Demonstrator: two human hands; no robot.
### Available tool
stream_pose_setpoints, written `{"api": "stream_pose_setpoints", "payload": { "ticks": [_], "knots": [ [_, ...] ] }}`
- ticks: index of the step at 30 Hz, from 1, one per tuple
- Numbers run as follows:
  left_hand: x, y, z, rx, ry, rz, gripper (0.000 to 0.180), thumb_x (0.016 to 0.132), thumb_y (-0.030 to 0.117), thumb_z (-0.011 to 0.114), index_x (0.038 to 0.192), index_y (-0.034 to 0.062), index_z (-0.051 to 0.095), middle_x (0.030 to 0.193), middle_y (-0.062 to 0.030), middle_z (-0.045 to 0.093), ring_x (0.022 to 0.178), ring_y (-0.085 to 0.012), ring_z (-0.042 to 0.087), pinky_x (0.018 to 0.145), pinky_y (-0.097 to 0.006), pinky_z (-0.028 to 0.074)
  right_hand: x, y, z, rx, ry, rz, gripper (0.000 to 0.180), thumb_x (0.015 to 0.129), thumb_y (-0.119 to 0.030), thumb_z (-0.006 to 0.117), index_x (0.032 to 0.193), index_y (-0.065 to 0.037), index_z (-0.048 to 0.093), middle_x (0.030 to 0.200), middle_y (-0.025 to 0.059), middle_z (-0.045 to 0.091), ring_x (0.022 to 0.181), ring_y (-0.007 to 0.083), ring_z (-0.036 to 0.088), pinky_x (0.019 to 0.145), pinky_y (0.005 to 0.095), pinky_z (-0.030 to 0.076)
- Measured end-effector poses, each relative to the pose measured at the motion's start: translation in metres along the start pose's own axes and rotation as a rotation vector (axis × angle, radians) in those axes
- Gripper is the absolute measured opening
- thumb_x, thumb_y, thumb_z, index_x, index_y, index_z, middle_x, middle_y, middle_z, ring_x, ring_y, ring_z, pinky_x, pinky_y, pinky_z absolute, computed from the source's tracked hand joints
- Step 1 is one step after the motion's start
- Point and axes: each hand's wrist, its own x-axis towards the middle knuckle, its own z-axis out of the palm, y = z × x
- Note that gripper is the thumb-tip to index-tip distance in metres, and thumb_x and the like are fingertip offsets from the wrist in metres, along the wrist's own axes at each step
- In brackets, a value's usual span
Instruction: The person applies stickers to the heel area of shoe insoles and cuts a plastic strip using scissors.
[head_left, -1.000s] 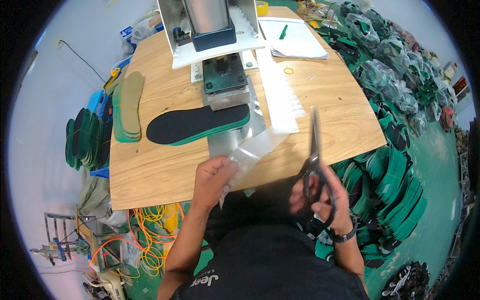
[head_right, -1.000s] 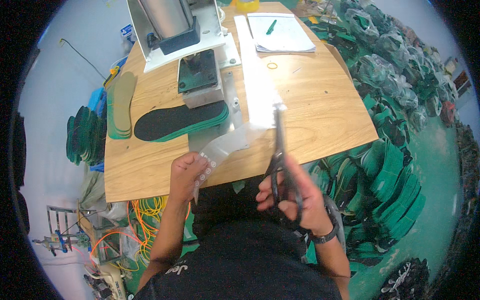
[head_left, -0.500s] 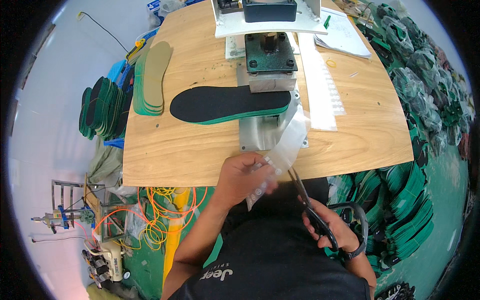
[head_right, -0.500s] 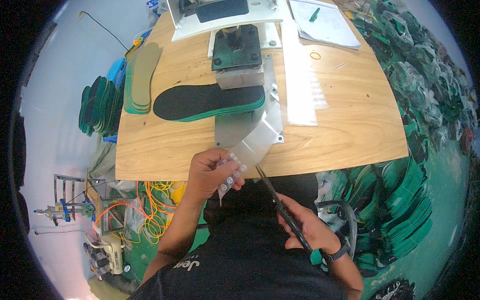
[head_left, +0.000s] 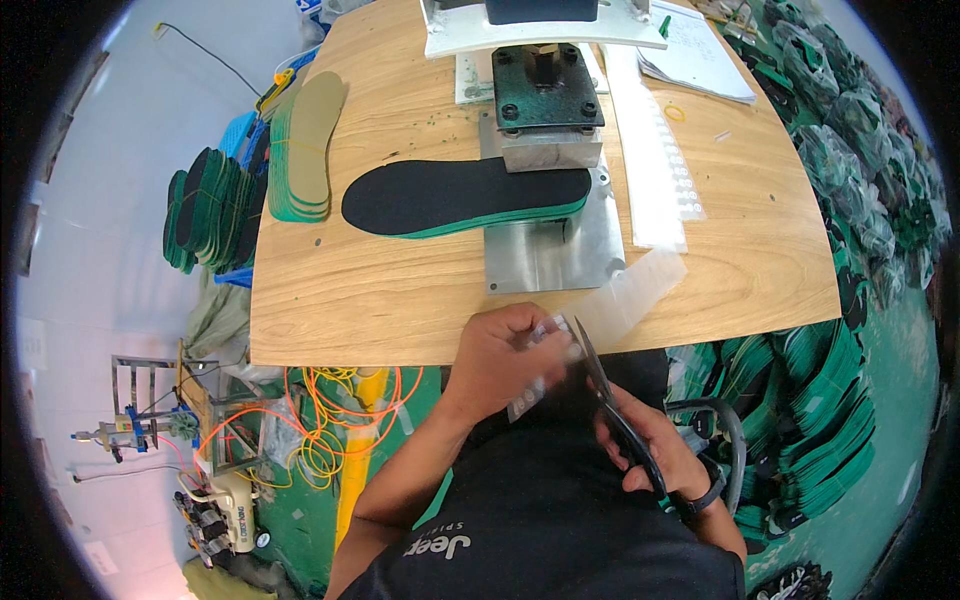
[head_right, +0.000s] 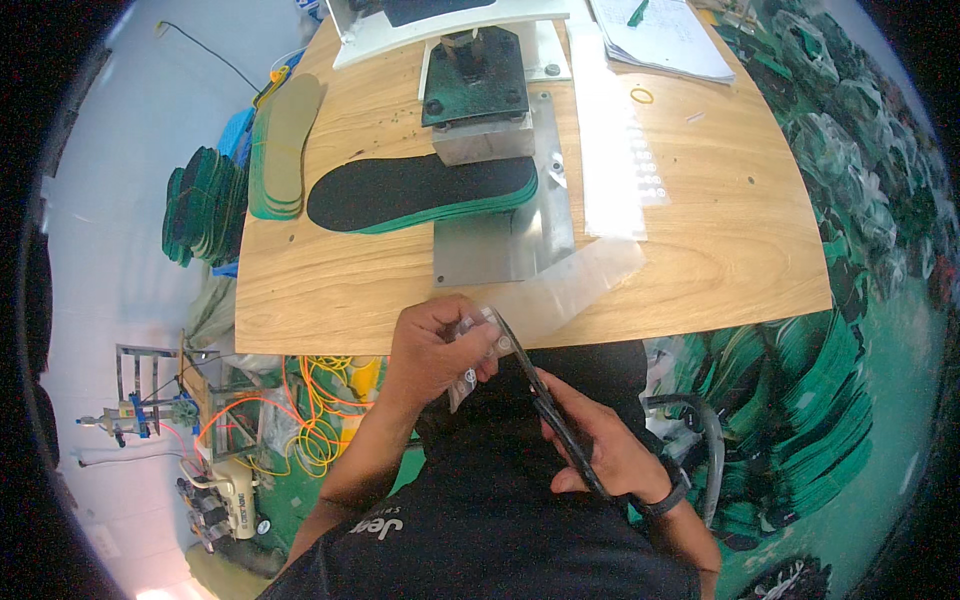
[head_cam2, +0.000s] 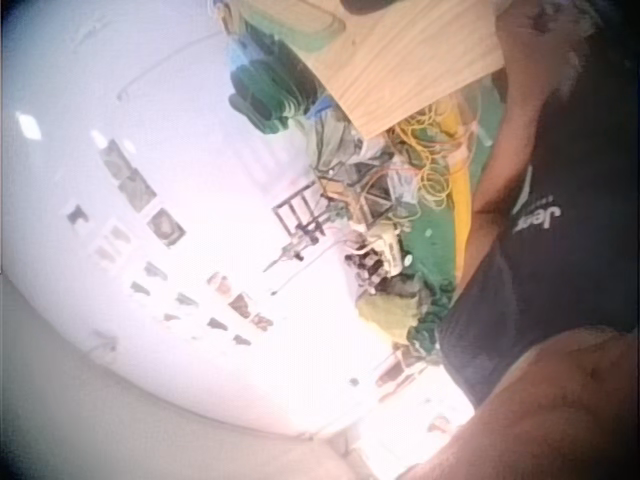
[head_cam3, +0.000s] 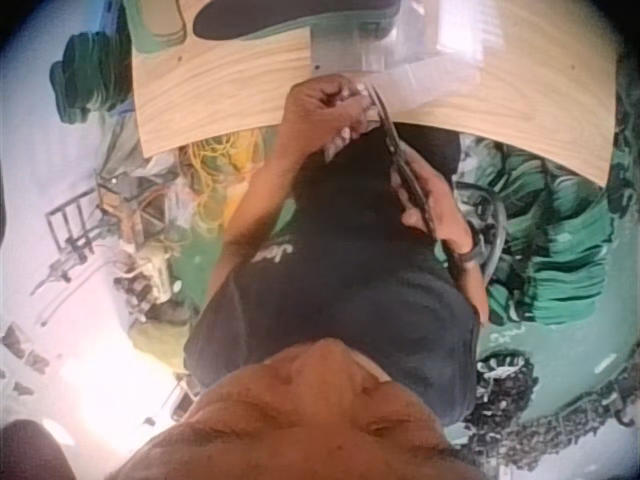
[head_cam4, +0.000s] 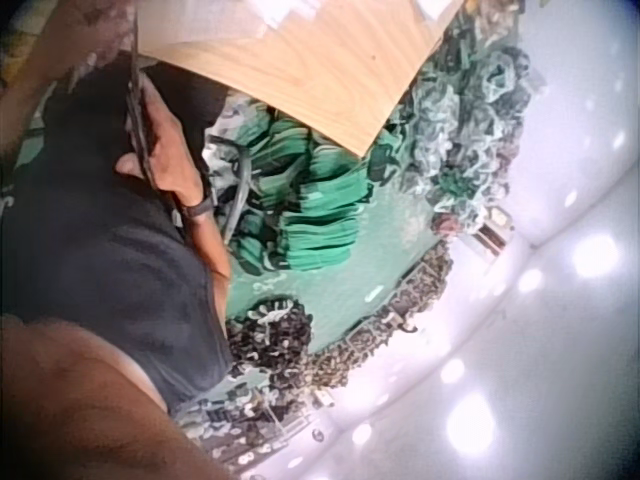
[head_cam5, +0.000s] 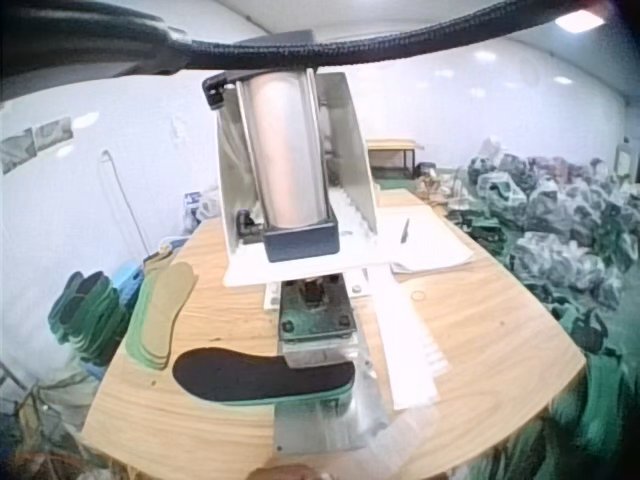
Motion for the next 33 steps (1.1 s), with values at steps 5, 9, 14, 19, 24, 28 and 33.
{"api": "stream_pose_setpoints", "payload": {
  "ticks": [5, 9, 14, 19, 24, 28, 33],
  "knots": [
    [-0.002, 0.003, -0.001, 0.074, -0.006, 0.006, 0.009, 0.084, 0.006, 0.064, 0.077, 0.0004, 0.061, 0.061, -0.0048, 0.061, 0.052, -0.0082, 0.058, 0.046, -0.022, 0.045, -0.002, 0.005, 0.002, -0.083, 0.063, 0.026, 0.104, 0.065, -0.049, 0.082, 0.144, -0.004, 0.032, 0.084, 0.0013, 0.054, 0.071, 0.0086, 0.05, 0.062, 0.0212, 0.044],
    [-0.003, -0.001, -0.003, 0.115, -0.041, 0.009, 0.008, 0.084, 0.007, 0.064, 0.078, 0.0008, 0.062, 0.061, -0.0041, 0.061, 0.051, -0.0077, 0.058, 0.046, -0.022, 0.046, 0.001, 0.007, 0.012, -0.028, 0.102, -0.09, 0.088, 0.074, -0.048, 0.076, 0.138, -0.001, 0.039, 0.071, -0.0007, 0.053, 0.058, 0.0072, 0.051, 0.054, 0.0209, 0.042],
    [-0.009, 0.011, -0.016, 0.415, -0.2, -0.004, 0.007, 0.084, 0.006, 0.064, 0.079, 0.0005, 0.064, 0.068, -0.0063, 0.065, 0.059, -0.0101, 0.061, 0.053, -0.024, 0.048, -0.02, 0.009, 0.009, -0.227, 0.254, -0.118, 0.055, 0.085, -0.031, 0.069, 0.129, -0.003, 0.052, 0.062, -0.003, 0.052, 0.046, 0.0069, 0.05, 0.045, 0.0232, 0.041],
    [0.005, 0.001, -0.01, 0.751, -0.061, 0.692, 0.007, 0.084, 0.01, 0.063, 0.084, 0.0022, 0.064, 0.098, -0.0146, 0.065, 0.09, -0.0255, 0.062, 0.078, -0.036, 0.049, -0.032, -0.024, -0.05, -0.77, 0.914, -0.337, 0.038, 0.085, -0.023, 0.067, 0.116, -0.003, 0.057, 0.06, -0.0023, 0.05, 0.054, 0.0048, 0.047, 0.048, 0.0212, 0.035],
    [0.008, -0.007, 0.041, 0.794, -0.686, 0.72, 0.012, 0.087, 0.016, 0.06, 0.087, 0.0044, 0.062, 0.093, -0.0103, 0.065, 0.09, -0.0284, 0.061, 0.083, -0.039, 0.047, 0.007, -0.079, -0.141, -1.335, 1.172, -0.103, 0.042, 0.082, -0.022, 0.068, 0.117, -0.003, 0.054, 0.065, 0.016, 0.058, 0.058, 0.0301, 0.057, 0.055, 0.0374, 0.046],
    [-0.006, 0.005, 0.039, 0.256, -0.584, 0.522, 0.019, 0.089, 0.017, 0.06, 0.099, 0.0027, 0.068, 0.111, -0.012, 0.065, 0.101, -0.0219, 0.06, 0.087, -0.034, 0.046, 0.019, -0.1, -0.149, -1.585, 1.101, -0.411, 0.044, 0.082, -0.024, 0.066, 0.117, 0.001, 0.054, 0.099, 0.0225, 0.062, 0.089, 0.0373, 0.059, 0.076, 0.0425, 0.048],
    [0.002, -0.001, 0.011, 0.002, -0.182, 0.679, 0.022, 0.09, 0.016, 0.056, 0.097, -0.0001, 0.069, 0.116, -0.0194, 0.062, 0.108, -0.0256, 0.055, 0.091, -0.038, 0.043, 0.032, -0.08, -0.021, -0.847, 0.394, -0.427, 0.042, 0.078, -0.019, 0.073, 0.114, -0.003, 0.058, 0.112, 0.0157, 0.061, 0.098, 0.0267, 0.061, 0.083, 0.0362, 0.049]
  ]
}}
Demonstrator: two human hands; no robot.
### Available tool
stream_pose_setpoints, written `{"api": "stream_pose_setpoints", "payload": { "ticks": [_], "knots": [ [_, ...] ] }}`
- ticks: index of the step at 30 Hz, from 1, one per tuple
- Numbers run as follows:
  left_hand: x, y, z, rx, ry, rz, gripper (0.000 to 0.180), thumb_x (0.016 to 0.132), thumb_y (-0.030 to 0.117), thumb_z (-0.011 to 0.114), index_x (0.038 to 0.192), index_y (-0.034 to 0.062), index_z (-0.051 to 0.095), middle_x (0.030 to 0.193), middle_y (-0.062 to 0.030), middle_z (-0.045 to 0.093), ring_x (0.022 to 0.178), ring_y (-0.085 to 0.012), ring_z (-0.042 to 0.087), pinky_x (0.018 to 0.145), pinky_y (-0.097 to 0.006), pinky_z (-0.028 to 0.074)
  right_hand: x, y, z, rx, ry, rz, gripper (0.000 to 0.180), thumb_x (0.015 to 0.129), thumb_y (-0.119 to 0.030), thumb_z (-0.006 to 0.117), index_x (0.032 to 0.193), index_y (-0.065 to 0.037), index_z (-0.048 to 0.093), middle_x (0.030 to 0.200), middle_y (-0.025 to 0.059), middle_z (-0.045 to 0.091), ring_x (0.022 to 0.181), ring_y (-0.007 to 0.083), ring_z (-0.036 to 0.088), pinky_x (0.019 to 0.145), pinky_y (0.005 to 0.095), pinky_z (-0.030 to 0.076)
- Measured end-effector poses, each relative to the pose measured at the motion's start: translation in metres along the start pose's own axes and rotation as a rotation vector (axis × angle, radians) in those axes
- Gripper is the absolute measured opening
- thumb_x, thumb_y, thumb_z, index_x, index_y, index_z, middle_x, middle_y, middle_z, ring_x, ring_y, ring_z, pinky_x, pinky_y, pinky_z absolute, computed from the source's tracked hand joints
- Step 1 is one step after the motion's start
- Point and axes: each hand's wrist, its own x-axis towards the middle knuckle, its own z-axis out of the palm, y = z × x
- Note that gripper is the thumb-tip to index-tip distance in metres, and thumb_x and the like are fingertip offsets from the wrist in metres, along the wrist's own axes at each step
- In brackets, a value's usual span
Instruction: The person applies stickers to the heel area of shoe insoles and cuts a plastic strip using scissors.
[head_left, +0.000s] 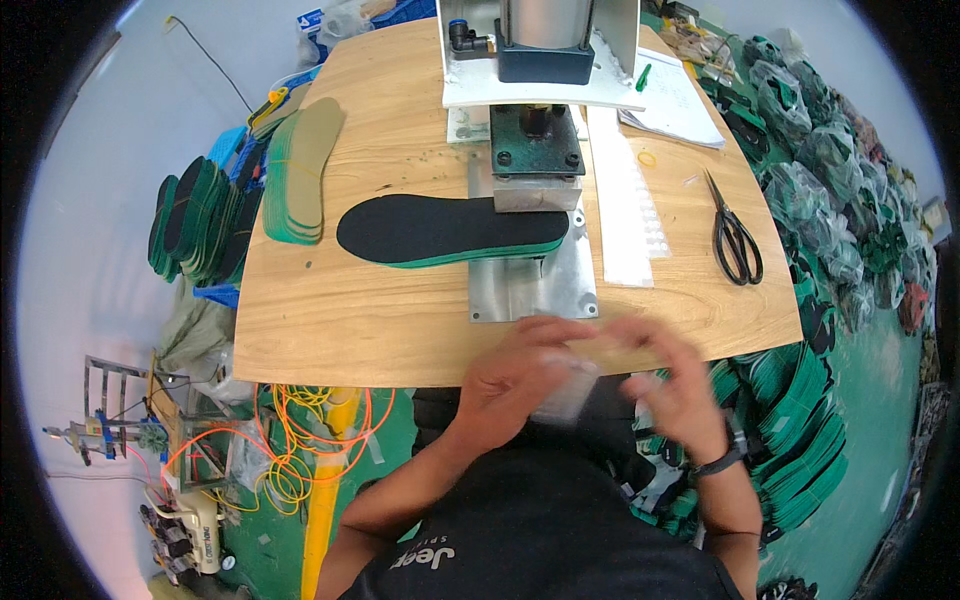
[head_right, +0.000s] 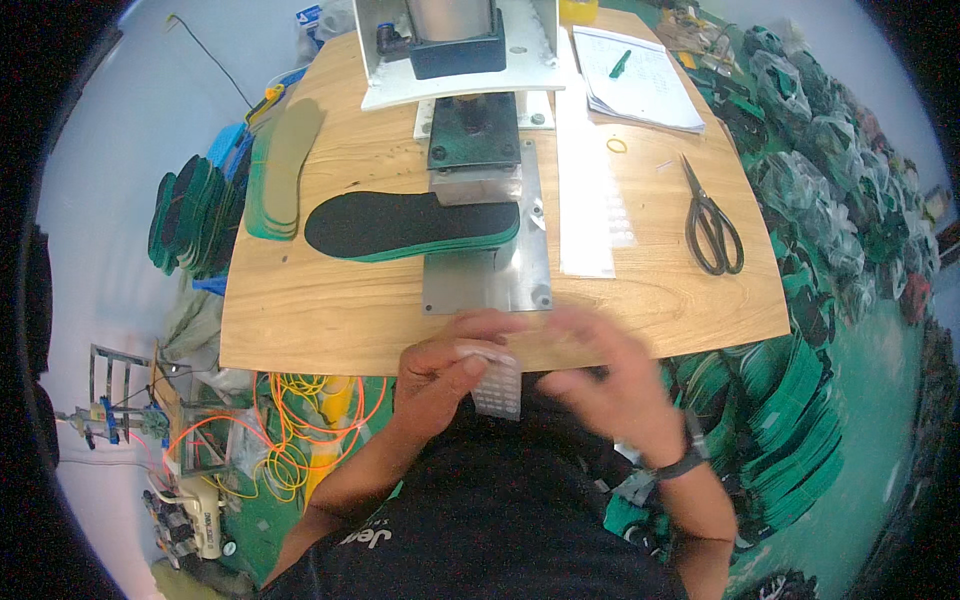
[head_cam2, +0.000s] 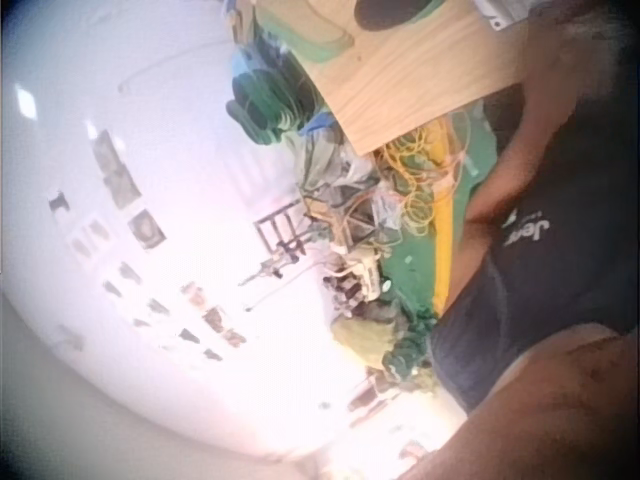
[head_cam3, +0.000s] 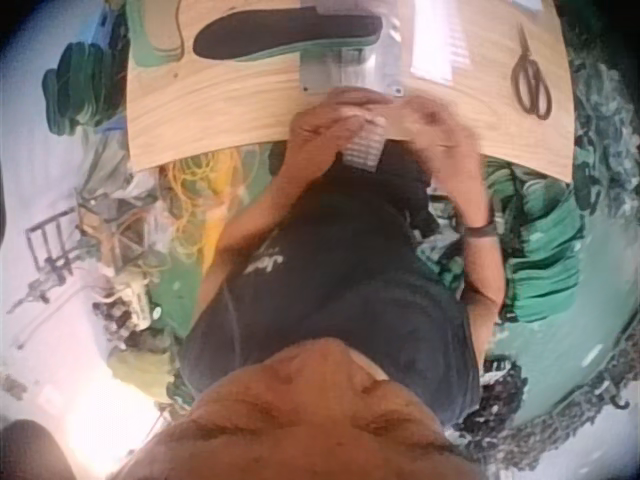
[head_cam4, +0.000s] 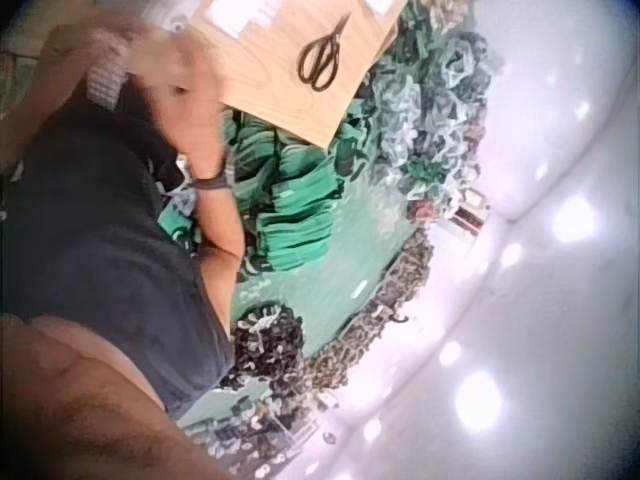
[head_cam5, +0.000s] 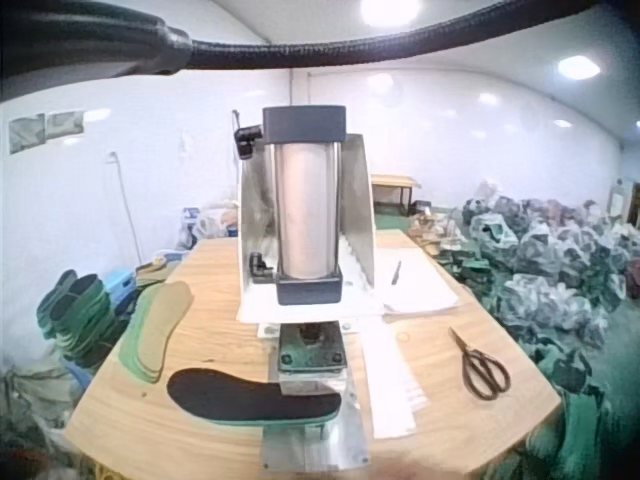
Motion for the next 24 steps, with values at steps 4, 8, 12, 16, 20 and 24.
{"api": "stream_pose_setpoints", "payload": {
  "ticks": [4, 8, 12, 16, 20, 24],
  "knots": [
    [0.005, -0.003, -0.005, -0.033, 0.103, -0.018, 0.024, 0.092, 0.015, 0.051, 0.098, -0.0025, 0.067, 0.117, -0.0204, 0.061, 0.106, -0.027, 0.055, 0.092, -0.038, 0.042, 0.008, -0.005, 0.054, 0.307, -0.07, 0.057, 0.017, 0.088, -0.017, 0.064, 0.092, -0.001, 0.064, 0.074, 0.0161, 0.062, 0.064, 0.0279, 0.06, 0.059, 0.0317, 0.047],
    [0.01, 0.001, -0.023, 0.044, 0.068, -0.132, 0.025, 0.092, 0.016, 0.051, 0.1, -0.0028, 0.066, 0.116, -0.0186, 0.062, 0.104, -0.0266, 0.056, 0.092, -0.038, 0.042, 0.02, -0.004, 0.067, 0.336, -0.035, 0.102, 0.018, 0.092, -0.015, 0.057, 0.089, 0.001, 0.064, 0.073, 0.0136, 0.062, 0.061, 0.0232, 0.059, 0.057, 0.0303, 0.046],
    [0.05, 0.014, -0.085, 0.623, 0.026, 0.175, 0.025, 0.087, 0.011, 0.059, 0.109, 0.0006, 0.064, 0.115, -0.0134, 0.064, 0.103, -0.0284, 0.059, 0.095, -0.037, 0.041, 0.04, 0.001, 0.069, 0.461, 0.044, 0.353, 0.022, 0.094, -0.018, 0.054, 0.086, 0.001, 0.064, 0.071, 0.0045, 0.063, 0.06, 0.0118, 0.057, 0.055, 0.0254, 0.045],
    [0.097, 0.023, -0.133, 1.129, -0.049, 0.152, 0.053, 0.073, 0.034, 0.074, 0.112, -0.0008, 0.062, 0.112, -0.0153, 0.064, 0.108, -0.0325, 0.056, 0.098, -0.04, 0.039, 0.072, 0.017, 0.068, 0.772, 0.093, 0.597, 0.021, 0.092, -0.017, 0.058, 0.081, 0.0, 0.063, 0.071, -0.0004, 0.059, 0.06, 0.0051, 0.053, 0.053, 0.0207, 0.043],
    [0.118, 0.011, -0.14, 1.227, -0.282, -0.097, 0.073, 0.06, 0.042, 0.081, 0.116, 0.0009, 0.059, 0.116, -0.0173, 0.061, 0.113, -0.0352, 0.051, 0.102, -0.039, 0.035, 0.107, 0.025, 0.065, 0.968, 0.107, 0.676, 0.019, 0.09, -0.015, 0.06, 0.078, -0.001, 0.063, 0.071, 0.0014, 0.06, 0.057, 0.0062, 0.053, 0.051, 0.0205, 0.043],
    [0.12, 0.004, -0.142, 1.259, -0.356, -0.133, 0.071, 0.062, 0.046, 0.079, 0.114, 0.0015, 0.06, 0.111, -0.0175, 0.062, 0.107, -0.0337, 0.053, 0.096, -0.039, 0.037, 0.116, 0.026, 0.067, 1.016, 0.141, 0.654, 0.017, 0.09, -0.014, 0.06, 0.079, -0.001, 0.063, 0.072, 0.0034, 0.062, 0.059, 0.0079, 0.057, 0.052, 0.0216, 0.047]
  ]
}}
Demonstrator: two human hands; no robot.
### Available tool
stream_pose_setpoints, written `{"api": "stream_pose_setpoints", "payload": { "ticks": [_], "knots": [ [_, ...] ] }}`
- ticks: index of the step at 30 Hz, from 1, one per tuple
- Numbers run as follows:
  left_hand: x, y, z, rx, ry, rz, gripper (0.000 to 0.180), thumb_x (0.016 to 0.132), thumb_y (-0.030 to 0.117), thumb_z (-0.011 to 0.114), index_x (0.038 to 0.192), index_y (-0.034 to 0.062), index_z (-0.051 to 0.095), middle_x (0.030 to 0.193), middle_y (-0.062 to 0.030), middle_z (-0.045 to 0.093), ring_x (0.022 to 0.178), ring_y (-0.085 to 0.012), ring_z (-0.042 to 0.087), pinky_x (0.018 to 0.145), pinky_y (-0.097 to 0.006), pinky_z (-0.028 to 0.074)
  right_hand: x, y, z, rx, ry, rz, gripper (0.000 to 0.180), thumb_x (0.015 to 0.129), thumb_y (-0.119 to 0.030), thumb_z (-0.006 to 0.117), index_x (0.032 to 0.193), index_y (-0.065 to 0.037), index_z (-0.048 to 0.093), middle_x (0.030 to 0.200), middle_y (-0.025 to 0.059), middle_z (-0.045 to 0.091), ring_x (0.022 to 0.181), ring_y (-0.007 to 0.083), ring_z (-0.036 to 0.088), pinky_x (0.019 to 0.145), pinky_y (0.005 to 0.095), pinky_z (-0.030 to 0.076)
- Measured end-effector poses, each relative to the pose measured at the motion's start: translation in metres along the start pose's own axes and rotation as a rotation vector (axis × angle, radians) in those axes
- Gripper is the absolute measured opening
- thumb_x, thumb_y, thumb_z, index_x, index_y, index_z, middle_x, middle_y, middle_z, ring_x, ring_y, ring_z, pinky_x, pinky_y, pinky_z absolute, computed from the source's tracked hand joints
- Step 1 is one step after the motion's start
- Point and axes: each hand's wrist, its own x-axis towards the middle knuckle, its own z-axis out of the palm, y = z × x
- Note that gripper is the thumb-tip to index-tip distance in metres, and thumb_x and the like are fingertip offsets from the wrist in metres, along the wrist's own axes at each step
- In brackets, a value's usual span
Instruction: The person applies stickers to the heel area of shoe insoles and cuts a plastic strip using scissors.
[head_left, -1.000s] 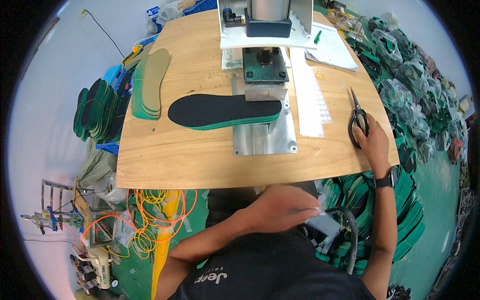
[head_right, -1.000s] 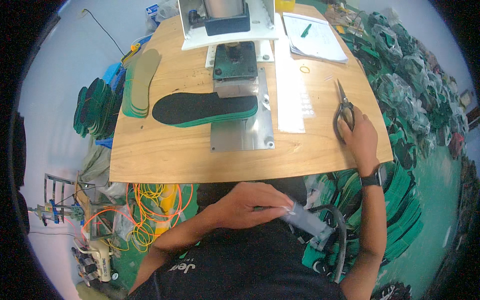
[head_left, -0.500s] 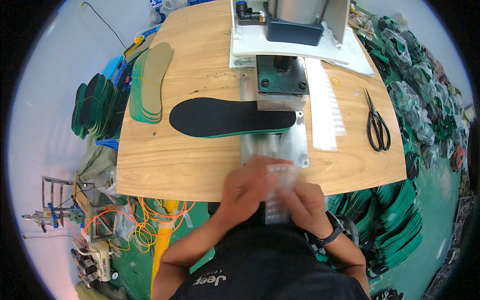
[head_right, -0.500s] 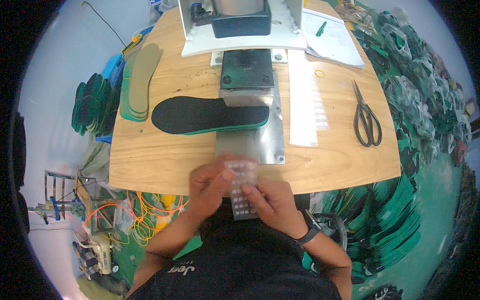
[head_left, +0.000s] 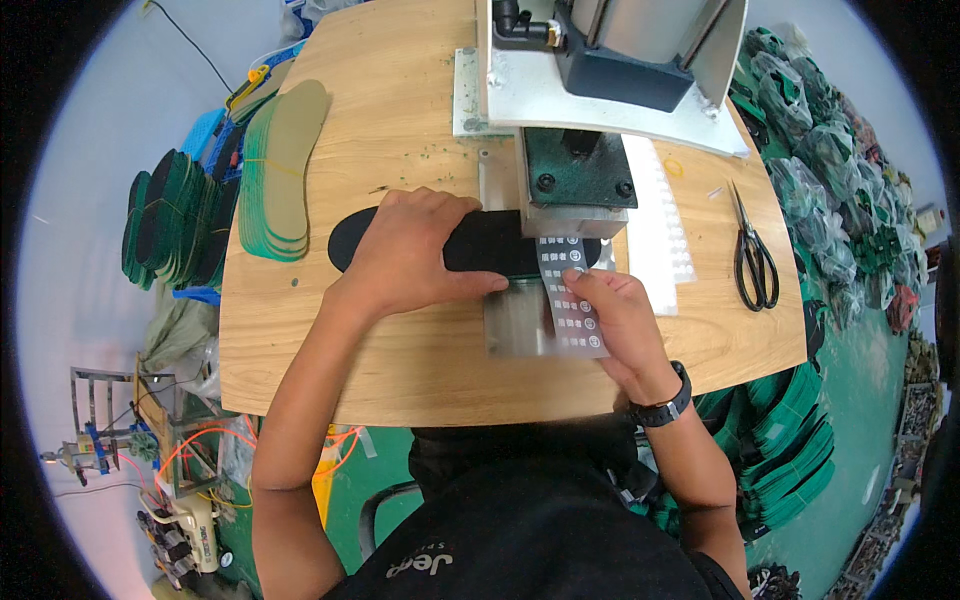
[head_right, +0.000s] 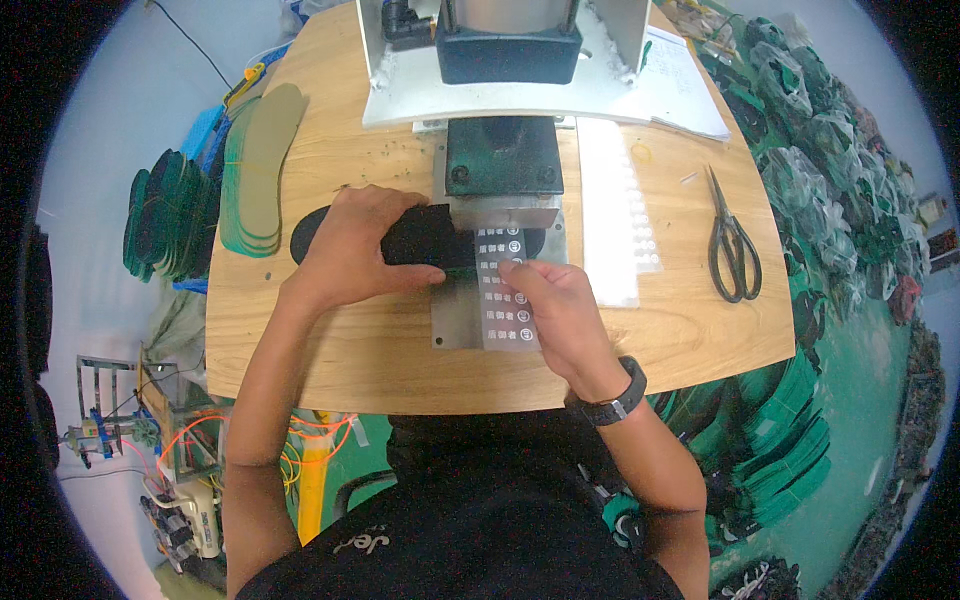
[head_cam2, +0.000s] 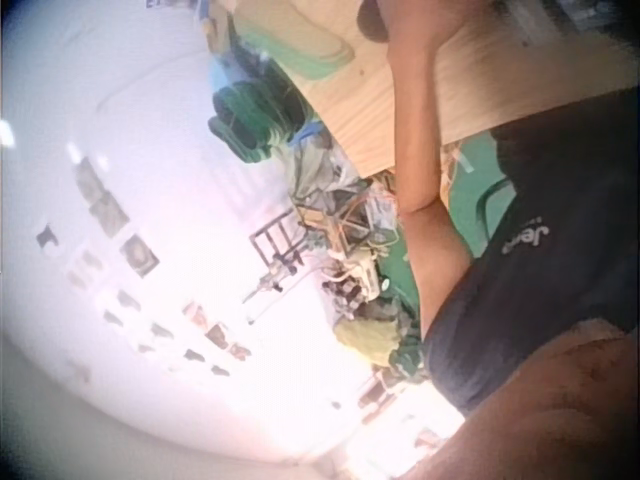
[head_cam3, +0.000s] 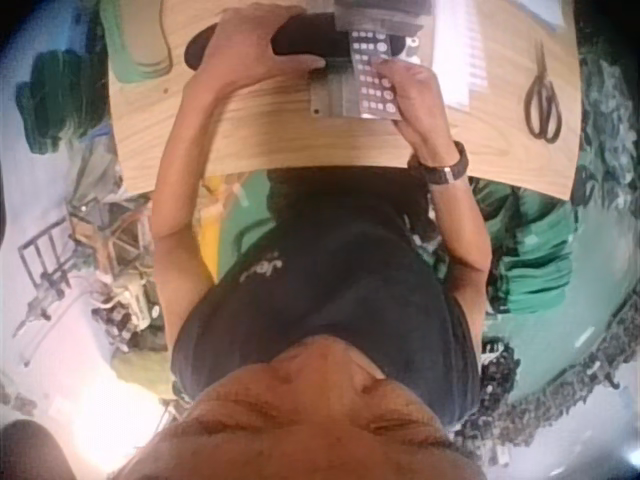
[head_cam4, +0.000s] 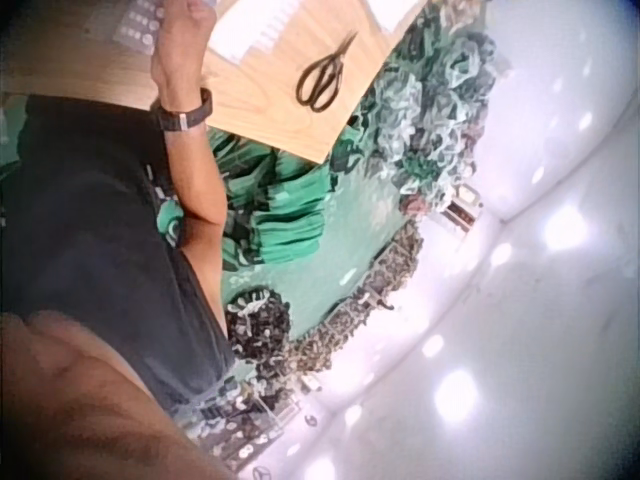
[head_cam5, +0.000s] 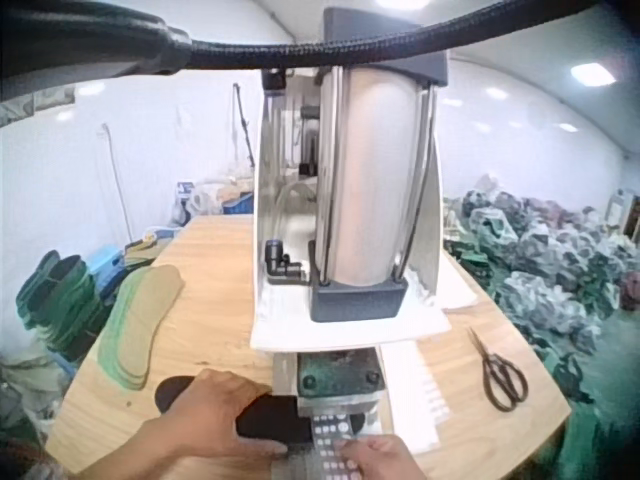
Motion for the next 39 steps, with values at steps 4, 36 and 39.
{"api": "stream_pose_setpoints", "payload": {
  "ticks": [4, 36, 39],
  "knots": [
    [-0.001, 0.001, 0.004, 0.027, 0.046, 0.007, 0.068, 0.063, 0.047, 0.078, 0.112, 0.0014, 0.061, 0.105, -0.0171, 0.062, 0.101, -0.033, 0.055, 0.091, -0.039, 0.039, 0.0, 0.003, -0.004, 0.025, -0.002, 0.007, 0.017, 0.09, -0.014, 0.059, 0.081, 0.0, 0.063, 0.073, 0.0046, 0.063, 0.058, 0.0081, 0.057, 0.052, 0.0216, 0.049],
    [-0.01, -0.013, 0.018, -0.146, 0.322, 0.217, 0.02, 0.072, 0.01, 0.061, 0.09, 0.0028, 0.059, 0.103, -0.0165, 0.062, 0.093, -0.0341, 0.058, 0.083, -0.037, 0.047, -0.049, 0.017, 0.002, -0.67, -0.18, -0.497, 0.02, 0.09, -0.013, 0.058, 0.072, -0.004, 0.061, 0.065, 0.0015, 0.058, 0.06, 0.0104, 0.059, 0.049, 0.0234, 0.043],
    [-0.011, -0.012, 0.017, -0.376, 0.393, 0.026, 0.009, 0.069, 0.006, 0.054, 0.073, -0.002, 0.054, 0.078, -0.0165, 0.06, 0.068, -0.0318, 0.055, 0.065, -0.034, 0.047, -0.066, 0.008, 0.006, -0.534, -0.227, -0.192, 0.022, 0.089, -0.011, 0.058, 0.068, -0.004, 0.061, 0.068, 0.0009, 0.06, 0.061, 0.009, 0.058, 0.051, 0.0237, 0.042]
  ]
}}
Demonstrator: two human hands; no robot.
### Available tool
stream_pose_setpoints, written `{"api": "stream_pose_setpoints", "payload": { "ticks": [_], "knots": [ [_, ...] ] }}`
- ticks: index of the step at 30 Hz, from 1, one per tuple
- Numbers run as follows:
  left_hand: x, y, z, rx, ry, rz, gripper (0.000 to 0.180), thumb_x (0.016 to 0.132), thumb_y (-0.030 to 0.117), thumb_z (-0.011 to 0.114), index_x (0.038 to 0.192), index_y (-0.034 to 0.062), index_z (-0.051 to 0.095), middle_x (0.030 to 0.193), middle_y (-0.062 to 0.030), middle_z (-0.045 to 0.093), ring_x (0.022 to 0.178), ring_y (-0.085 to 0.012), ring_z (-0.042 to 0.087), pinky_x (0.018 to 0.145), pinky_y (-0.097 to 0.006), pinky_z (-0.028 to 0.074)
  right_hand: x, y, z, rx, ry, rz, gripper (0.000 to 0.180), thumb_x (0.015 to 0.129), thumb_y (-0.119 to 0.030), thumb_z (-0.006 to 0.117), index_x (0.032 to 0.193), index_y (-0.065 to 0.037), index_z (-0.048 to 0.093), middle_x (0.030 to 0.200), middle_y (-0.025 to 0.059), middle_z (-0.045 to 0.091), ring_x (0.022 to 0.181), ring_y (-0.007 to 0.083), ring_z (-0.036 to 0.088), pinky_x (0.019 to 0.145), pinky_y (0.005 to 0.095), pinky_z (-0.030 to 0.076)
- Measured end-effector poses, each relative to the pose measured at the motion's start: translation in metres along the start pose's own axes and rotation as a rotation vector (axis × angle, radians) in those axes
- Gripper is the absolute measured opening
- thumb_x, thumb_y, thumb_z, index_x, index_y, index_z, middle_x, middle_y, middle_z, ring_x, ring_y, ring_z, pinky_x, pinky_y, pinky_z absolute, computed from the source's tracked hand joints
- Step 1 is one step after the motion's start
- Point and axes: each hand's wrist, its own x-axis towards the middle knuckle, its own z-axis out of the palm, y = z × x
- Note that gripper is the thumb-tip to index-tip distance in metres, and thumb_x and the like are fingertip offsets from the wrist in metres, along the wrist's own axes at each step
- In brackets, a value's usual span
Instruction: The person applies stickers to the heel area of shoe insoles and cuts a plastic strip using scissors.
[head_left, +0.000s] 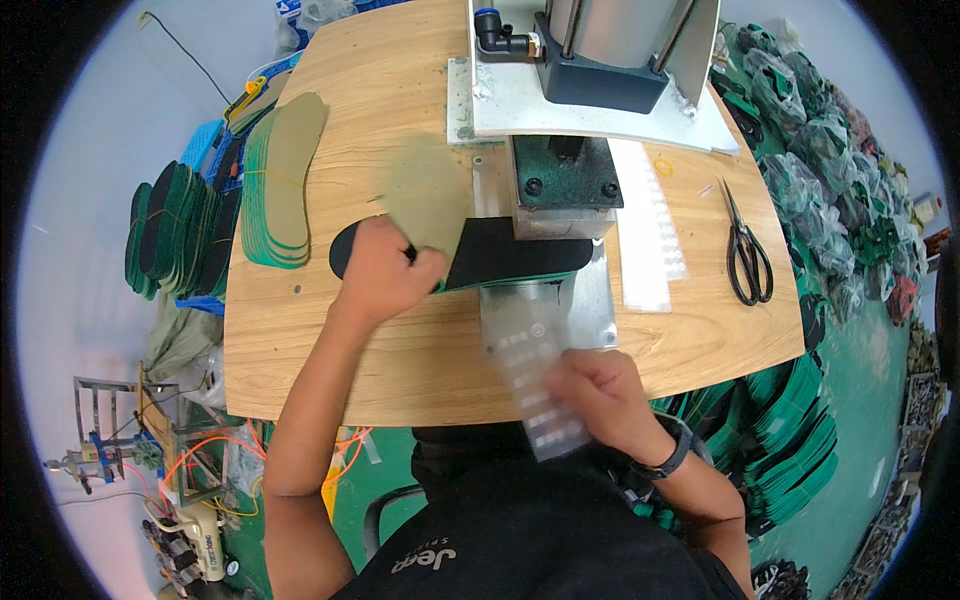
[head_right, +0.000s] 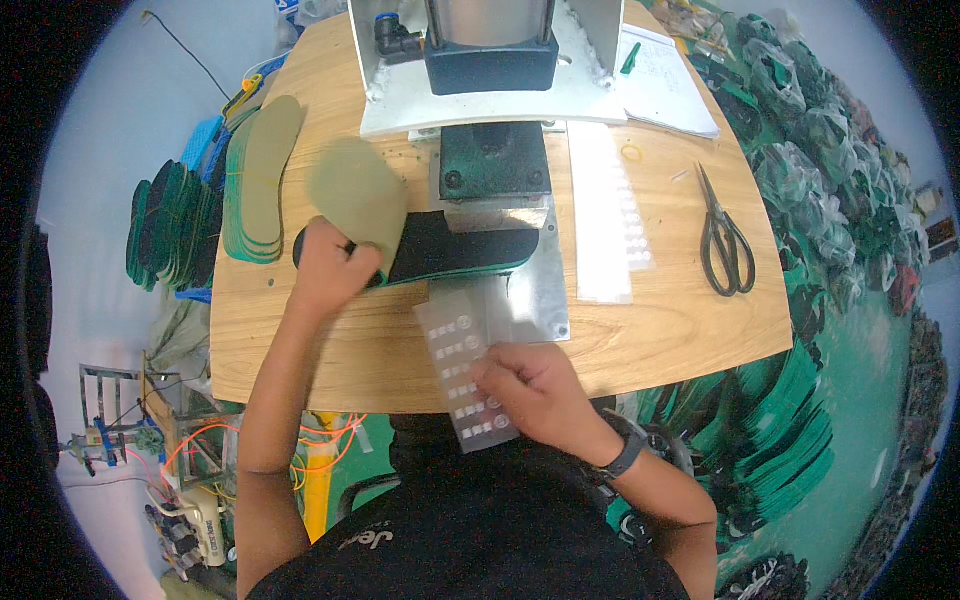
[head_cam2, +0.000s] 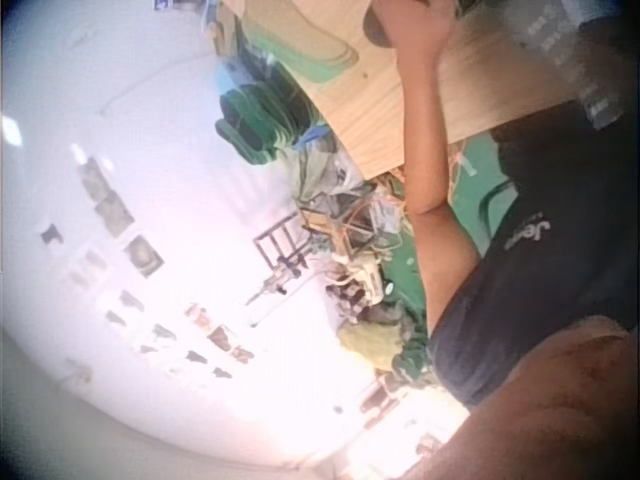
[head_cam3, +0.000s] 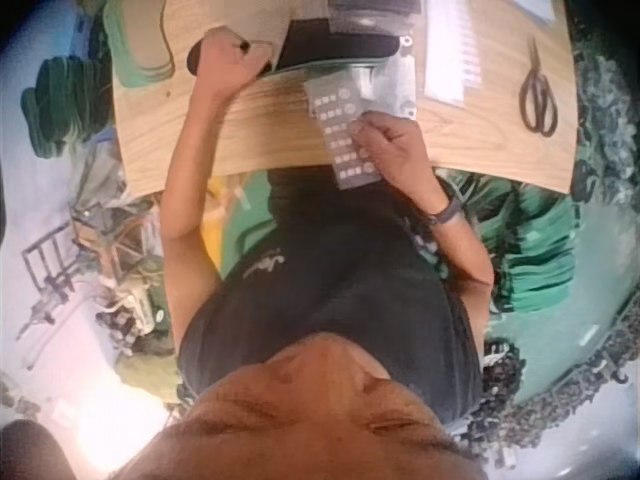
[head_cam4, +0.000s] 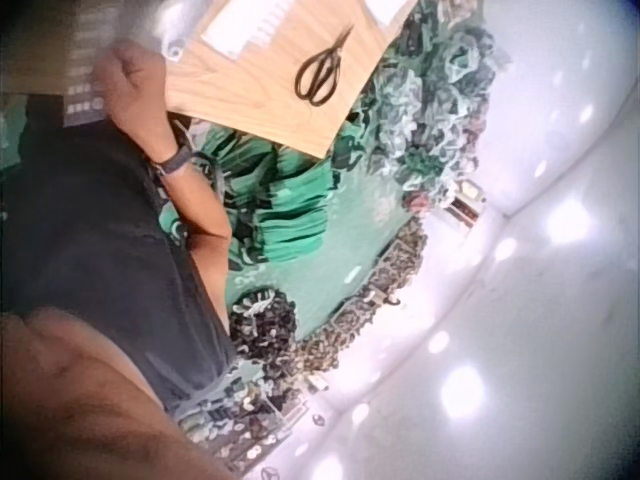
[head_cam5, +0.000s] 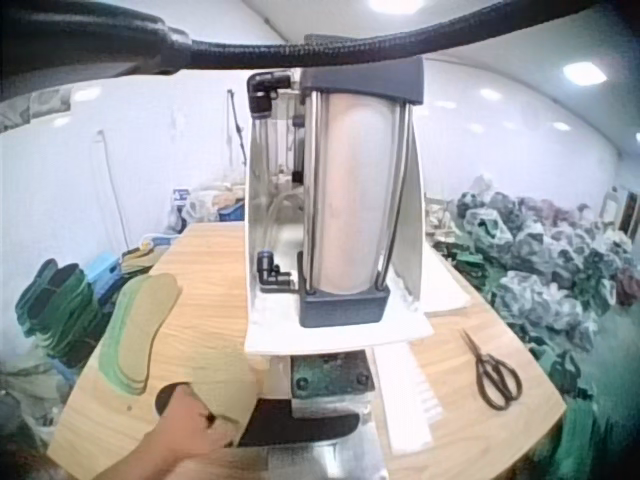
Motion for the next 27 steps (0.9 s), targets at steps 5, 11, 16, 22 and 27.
{"api": "stream_pose_setpoints", "payload": {
  "ticks": [5, 11, 16, 22, 27],
  "knots": [
    [-0.004, 0.0, -0.013, -0.091, -0.027, -0.129, 0.006, 0.066, 0.004, 0.052, 0.067, -0.0016, 0.052, 0.056, -0.0142, 0.047, 0.049, -0.0267, 0.036, 0.048, -0.032, 0.036, 0.031, 0.01, -0.014, 0.458, 0.276, 0.192, 0.02, 0.09, -0.012, 0.055, 0.072, -0.003, 0.059, 0.063, 0.0062, 0.06, 0.051, 0.0118, 0.056, 0.043, 0.0237, 0.04],
    [-0.004, 0.002, -0.005, -0.055, -0.012, -0.074, 0.007, 0.067, 0.005, 0.053, 0.071, -0.0012, 0.054, 0.064, -0.0158, 0.05, 0.054, -0.0294, 0.042, 0.052, -0.033, 0.039, 0.056, 0.013, -0.023, 0.428, 0.244, 0.147, 0.024, 0.091, -0.018, 0.053, 0.074, -0.002, 0.058, 0.058, 0.0086, 0.059, 0.044, 0.0149, 0.054, 0.04, 0.0238, 0.038],
    [-0.004, 0.007, -0.008, 0.0, -0.064, -0.038, 0.009, 0.067, 0.004, 0.054, 0.074, -0.0008, 0.055, 0.072, -0.0178, 0.053, 0.067, -0.0344, 0.05, 0.061, -0.038, 0.044, 0.057, 0.014, -0.021, 0.44, 0.236, 0.164, 0.024, 0.091, -0.019, 0.054, 0.075, -0.002, 0.058, 0.059, 0.0083, 0.06, 0.044, 0.0143, 0.054, 0.039, 0.0241, 0.038],
    [-0.005, 0.006, -0.004, 0.102, -0.125, 0.027, 0.019, 0.068, 0.01, 0.06, 0.084, 0.0001, 0.058, 0.081, -0.0188, 0.057, 0.078, -0.0377, 0.054, 0.071, -0.041, 0.046, 0.062, 0.022, -0.018, 0.404, 0.276, 0.135, 0.026, 0.092, -0.023, 0.057, 0.077, -0.001, 0.058, 0.06, 0.0081, 0.06, 0.047, 0.0141, 0.056, 0.04, 0.0237, 0.041],
    [-0.002, 0.019, 0.002, 0.162, -0.126, 0.041, 0.046, 0.066, 0.026, 0.075, 0.102, 0.0023, 0.06, 0.098, -0.0154, 0.061, 0.097, -0.0349, 0.056, 0.088, -0.04, 0.045, 0.058, 0.016, -0.015, 0.412, 0.321, 0.15, 0.029, 0.092, -0.025, 0.057, 0.078, 0.0, 0.059, 0.059, 0.0092, 0.06, 0.048, 0.0147, 0.058, 0.041, 0.0237, 0.043]
  ]
}}
